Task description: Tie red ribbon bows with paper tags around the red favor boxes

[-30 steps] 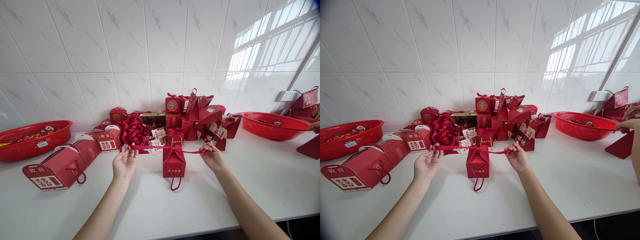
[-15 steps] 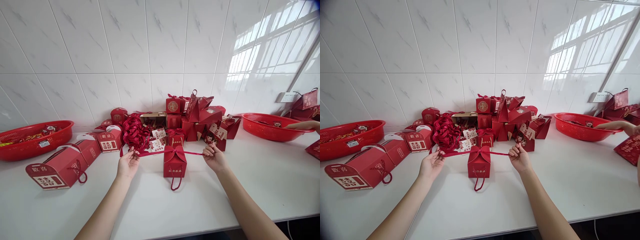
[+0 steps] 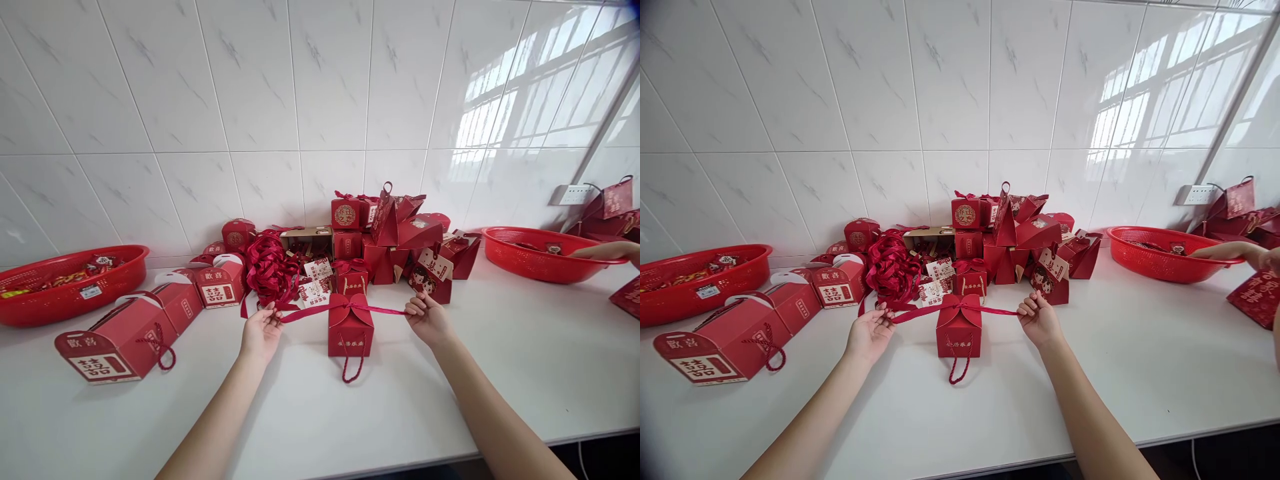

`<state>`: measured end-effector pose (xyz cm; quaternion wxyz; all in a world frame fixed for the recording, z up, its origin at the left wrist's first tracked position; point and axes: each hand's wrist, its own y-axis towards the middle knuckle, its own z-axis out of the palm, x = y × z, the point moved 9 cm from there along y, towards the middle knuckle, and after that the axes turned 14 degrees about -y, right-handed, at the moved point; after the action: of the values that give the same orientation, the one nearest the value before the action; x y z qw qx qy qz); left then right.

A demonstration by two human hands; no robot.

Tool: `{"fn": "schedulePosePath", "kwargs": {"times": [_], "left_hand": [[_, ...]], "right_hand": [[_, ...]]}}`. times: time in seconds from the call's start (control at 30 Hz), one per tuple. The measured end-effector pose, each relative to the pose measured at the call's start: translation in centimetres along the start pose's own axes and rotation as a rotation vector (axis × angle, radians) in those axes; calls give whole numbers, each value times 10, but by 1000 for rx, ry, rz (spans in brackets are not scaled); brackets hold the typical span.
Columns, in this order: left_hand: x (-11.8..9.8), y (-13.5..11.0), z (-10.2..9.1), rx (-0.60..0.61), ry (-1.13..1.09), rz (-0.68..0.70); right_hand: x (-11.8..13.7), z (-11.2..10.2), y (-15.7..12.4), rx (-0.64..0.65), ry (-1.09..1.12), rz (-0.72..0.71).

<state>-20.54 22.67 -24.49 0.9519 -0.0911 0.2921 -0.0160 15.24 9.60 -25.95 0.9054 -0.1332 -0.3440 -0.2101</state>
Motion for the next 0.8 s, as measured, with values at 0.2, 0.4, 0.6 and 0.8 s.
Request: {"fn": "schedulePosePath", "kwargs": {"times": [0.2, 0.4, 0.6, 0.8], "left_hand": [[7, -1, 5, 79, 204, -11], [20, -8, 14, 254, 466, 3], [45, -38, 31, 431, 703, -8], [70, -57, 38, 500, 796, -64]], "right_hand": [[-1, -2, 2, 5, -71, -16], [5, 6, -3, 26, -241, -91], [-5, 31, -19, 111, -538, -186], [-32, 52, -31, 228, -809, -160]]}}
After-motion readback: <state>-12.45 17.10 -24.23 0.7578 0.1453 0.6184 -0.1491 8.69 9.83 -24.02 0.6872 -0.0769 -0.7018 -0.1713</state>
